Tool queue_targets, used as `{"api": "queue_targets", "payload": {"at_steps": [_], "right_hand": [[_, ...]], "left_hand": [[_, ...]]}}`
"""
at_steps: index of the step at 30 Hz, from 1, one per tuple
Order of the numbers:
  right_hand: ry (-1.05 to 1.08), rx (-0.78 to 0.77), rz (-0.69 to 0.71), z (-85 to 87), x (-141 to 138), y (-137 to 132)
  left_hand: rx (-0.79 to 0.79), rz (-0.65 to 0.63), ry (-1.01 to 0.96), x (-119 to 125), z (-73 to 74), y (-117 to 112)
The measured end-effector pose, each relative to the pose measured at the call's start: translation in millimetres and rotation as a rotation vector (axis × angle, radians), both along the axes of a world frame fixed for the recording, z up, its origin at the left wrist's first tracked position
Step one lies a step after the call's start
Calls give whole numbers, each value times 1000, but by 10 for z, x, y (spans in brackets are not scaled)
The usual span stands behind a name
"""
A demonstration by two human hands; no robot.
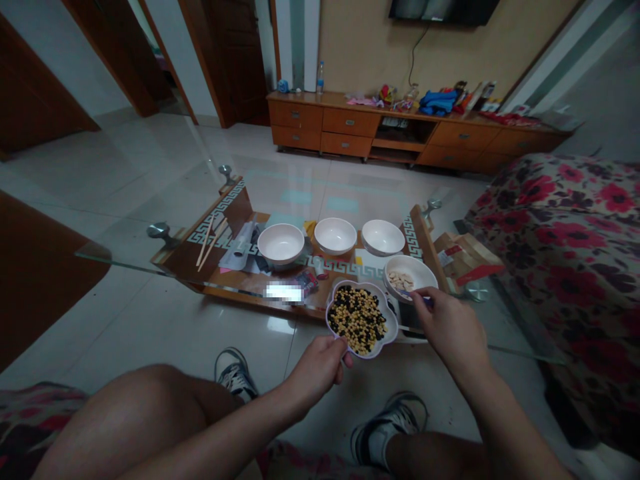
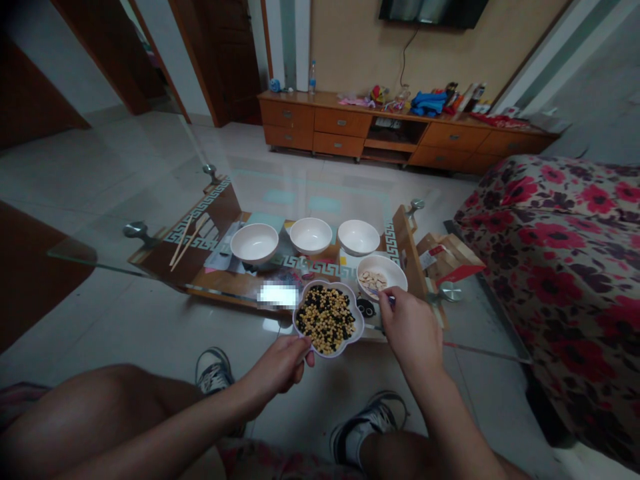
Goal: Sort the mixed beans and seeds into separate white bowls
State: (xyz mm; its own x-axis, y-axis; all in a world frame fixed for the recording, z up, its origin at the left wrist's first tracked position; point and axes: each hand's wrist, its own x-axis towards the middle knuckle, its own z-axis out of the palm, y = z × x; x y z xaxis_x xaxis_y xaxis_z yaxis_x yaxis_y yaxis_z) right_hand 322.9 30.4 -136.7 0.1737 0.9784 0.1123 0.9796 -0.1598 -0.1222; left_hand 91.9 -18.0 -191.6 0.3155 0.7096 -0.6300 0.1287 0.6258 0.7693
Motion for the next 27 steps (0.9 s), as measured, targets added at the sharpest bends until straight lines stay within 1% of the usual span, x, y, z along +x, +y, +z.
{"api": "queue_targets", "payload": {"at_steps": [4, 6, 8, 12, 14, 16, 19, 20, 23, 27], "right_hand": [[-123, 48, -149, 42, 20, -17], [-131, 85, -176, 62, 32, -24], [-74, 127, -148, 62, 30, -25], [151, 243, -56, 37, -21, -25], [211, 318, -23, 36, -58, -33], [250, 359, 50, 41, -93, -49], [282, 307, 209, 42, -138, -76], [276, 282, 244, 40, -152, -84], [235, 244, 262, 36, -186, -100], [239, 254, 251, 48, -202, -110]], "left_hand": [[-15, -4, 9, 8, 10, 1], [-26, -5, 18, 8, 45, 4], [-31, -3, 20, 7, 73, 9], [-35, -6, 19, -1, 73, 10], [-29, -5, 15, -6, 61, 4], [-25, -6, 19, -6, 57, 2], [-26, -18, 29, 5, 65, 10], [-21, -20, 32, 9, 69, 14], [47, -28, 50, 15, 77, 20], [220, -64, 127, 0, 65, -8]]}}
